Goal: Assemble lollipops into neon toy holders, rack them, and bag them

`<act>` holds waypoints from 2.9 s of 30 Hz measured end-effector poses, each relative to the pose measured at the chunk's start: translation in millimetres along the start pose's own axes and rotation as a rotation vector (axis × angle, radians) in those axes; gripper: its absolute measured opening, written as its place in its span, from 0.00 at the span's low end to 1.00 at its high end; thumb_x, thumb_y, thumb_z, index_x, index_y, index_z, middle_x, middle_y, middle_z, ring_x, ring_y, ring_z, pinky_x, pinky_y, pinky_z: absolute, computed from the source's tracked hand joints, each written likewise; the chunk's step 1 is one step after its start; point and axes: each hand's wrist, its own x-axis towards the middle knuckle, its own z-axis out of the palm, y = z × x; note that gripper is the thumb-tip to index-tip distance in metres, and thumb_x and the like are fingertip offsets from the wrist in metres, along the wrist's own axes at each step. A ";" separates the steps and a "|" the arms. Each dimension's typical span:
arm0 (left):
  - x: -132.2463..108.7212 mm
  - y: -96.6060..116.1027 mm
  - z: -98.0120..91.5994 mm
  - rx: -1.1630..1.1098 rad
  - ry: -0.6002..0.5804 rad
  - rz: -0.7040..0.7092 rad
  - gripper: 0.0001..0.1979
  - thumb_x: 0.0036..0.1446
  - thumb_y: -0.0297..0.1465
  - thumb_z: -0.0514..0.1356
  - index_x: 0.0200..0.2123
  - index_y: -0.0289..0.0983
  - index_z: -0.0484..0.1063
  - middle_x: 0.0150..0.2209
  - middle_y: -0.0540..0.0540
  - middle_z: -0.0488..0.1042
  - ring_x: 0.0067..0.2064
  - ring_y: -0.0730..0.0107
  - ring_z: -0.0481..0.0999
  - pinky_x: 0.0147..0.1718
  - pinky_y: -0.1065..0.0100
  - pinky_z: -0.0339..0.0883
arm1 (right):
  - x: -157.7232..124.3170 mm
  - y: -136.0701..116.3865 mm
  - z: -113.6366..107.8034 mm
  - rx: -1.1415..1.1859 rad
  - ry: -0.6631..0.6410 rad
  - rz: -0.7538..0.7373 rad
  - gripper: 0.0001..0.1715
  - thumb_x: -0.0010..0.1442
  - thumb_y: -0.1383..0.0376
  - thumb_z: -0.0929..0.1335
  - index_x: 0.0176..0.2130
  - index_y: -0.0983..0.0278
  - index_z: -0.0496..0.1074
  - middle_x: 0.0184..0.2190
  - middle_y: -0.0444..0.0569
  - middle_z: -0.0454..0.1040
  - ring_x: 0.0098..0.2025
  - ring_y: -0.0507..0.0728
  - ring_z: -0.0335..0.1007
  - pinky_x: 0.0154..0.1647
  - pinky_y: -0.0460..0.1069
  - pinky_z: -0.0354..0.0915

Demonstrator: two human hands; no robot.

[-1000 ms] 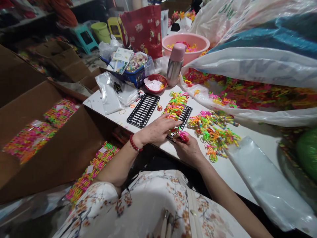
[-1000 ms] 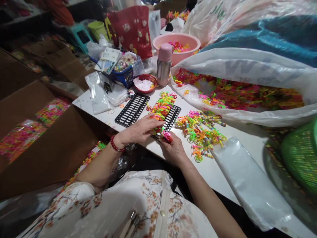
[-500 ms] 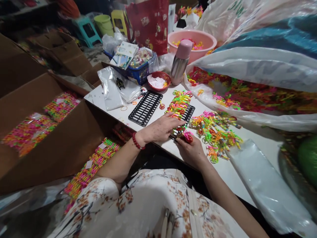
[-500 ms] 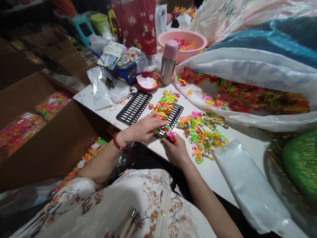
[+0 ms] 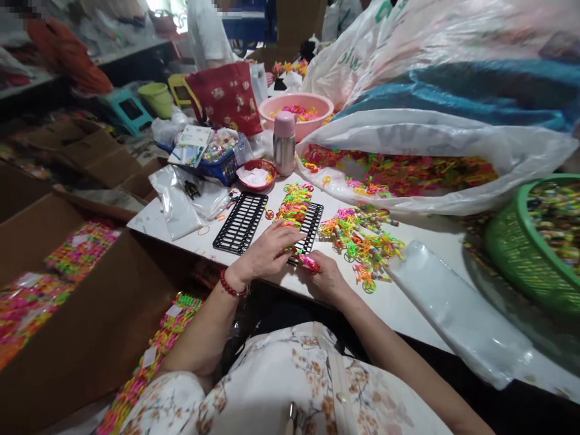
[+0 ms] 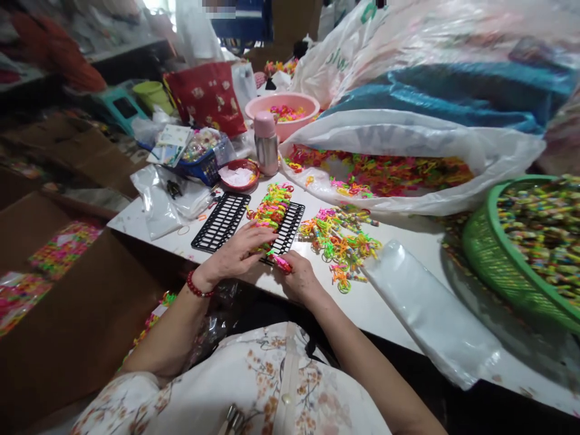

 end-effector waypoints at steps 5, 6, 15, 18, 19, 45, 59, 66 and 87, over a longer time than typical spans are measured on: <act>-6.5 0.3 -4.8 -0.052 0.013 0.001 0.22 0.59 0.27 0.59 0.57 0.40 0.68 0.56 0.41 0.72 0.64 0.60 0.65 0.65 0.48 0.53 | 2.0 3.5 -0.3 0.006 -0.025 -0.020 0.07 0.56 0.72 0.66 0.32 0.62 0.73 0.31 0.45 0.70 0.33 0.54 0.66 0.34 0.47 0.61; -7.4 -1.0 -3.0 -0.048 0.013 0.001 0.21 0.59 0.29 0.60 0.57 0.40 0.69 0.55 0.41 0.73 0.63 0.60 0.66 0.65 0.49 0.53 | 2.3 4.7 0.4 0.009 -0.024 -0.026 0.08 0.55 0.72 0.66 0.32 0.63 0.74 0.31 0.46 0.70 0.33 0.54 0.67 0.35 0.47 0.62; -8.4 -1.5 6.6 0.056 0.009 -0.030 0.18 0.62 0.30 0.58 0.55 0.41 0.70 0.54 0.43 0.75 0.59 0.62 0.70 0.65 0.49 0.50 | -3.6 4.4 -7.9 0.017 -0.065 -0.016 0.11 0.55 0.72 0.66 0.39 0.63 0.75 0.35 0.47 0.73 0.35 0.54 0.69 0.37 0.47 0.63; -8.8 11.3 1.9 0.087 0.032 -0.046 0.23 0.61 0.30 0.58 0.60 0.41 0.66 0.58 0.42 0.71 0.64 0.59 0.64 0.67 0.46 0.45 | -2.6 3.2 -34.3 -0.066 0.029 0.015 0.13 0.60 0.68 0.66 0.46 0.63 0.72 0.40 0.50 0.74 0.37 0.55 0.70 0.38 0.48 0.65; -8.0 16.0 2.4 0.101 0.059 -0.045 0.23 0.61 0.30 0.58 0.60 0.41 0.66 0.58 0.42 0.71 0.65 0.58 0.62 0.67 0.46 0.43 | -0.2 3.0 -44.8 -0.141 0.101 0.032 0.12 0.61 0.67 0.66 0.46 0.64 0.71 0.40 0.51 0.74 0.37 0.55 0.69 0.39 0.49 0.64; -23.9 7.2 27.4 0.054 0.328 -0.042 0.10 0.60 0.22 0.58 0.44 0.38 0.70 0.41 0.44 0.76 0.46 0.64 0.74 0.54 0.52 0.66 | 16.1 -21.7 -4.2 0.239 -0.024 0.051 0.05 0.60 0.67 0.64 0.32 0.64 0.69 0.27 0.41 0.67 0.30 0.51 0.58 0.32 0.45 0.56; -19.7 10.1 21.1 0.126 0.148 0.014 0.25 0.63 0.24 0.55 0.62 0.43 0.62 0.60 0.42 0.70 0.65 0.58 0.61 0.61 0.49 0.58 | 21.9 -16.7 -6.8 0.065 -0.210 -0.121 0.08 0.59 0.72 0.65 0.39 0.65 0.70 0.37 0.48 0.75 0.37 0.54 0.66 0.40 0.47 0.62; -21.2 6.4 29.0 0.148 0.152 -0.034 0.18 0.64 0.26 0.53 0.57 0.41 0.67 0.58 0.40 0.71 0.63 0.58 0.65 0.59 0.49 0.58 | 19.3 -9.3 1.1 -0.084 -0.209 -0.169 0.11 0.59 0.73 0.65 0.44 0.65 0.69 0.40 0.52 0.71 0.41 0.56 0.66 0.44 0.50 0.65; -18.8 18.3 28.9 0.285 0.183 0.014 0.14 0.64 0.30 0.55 0.52 0.38 0.65 0.57 0.37 0.68 0.62 0.55 0.63 0.64 0.43 0.52 | 30.6 -11.2 -41.8 -0.573 -0.031 0.148 0.19 0.70 0.60 0.60 0.55 0.66 0.67 0.41 0.58 0.76 0.40 0.61 0.73 0.39 0.51 0.63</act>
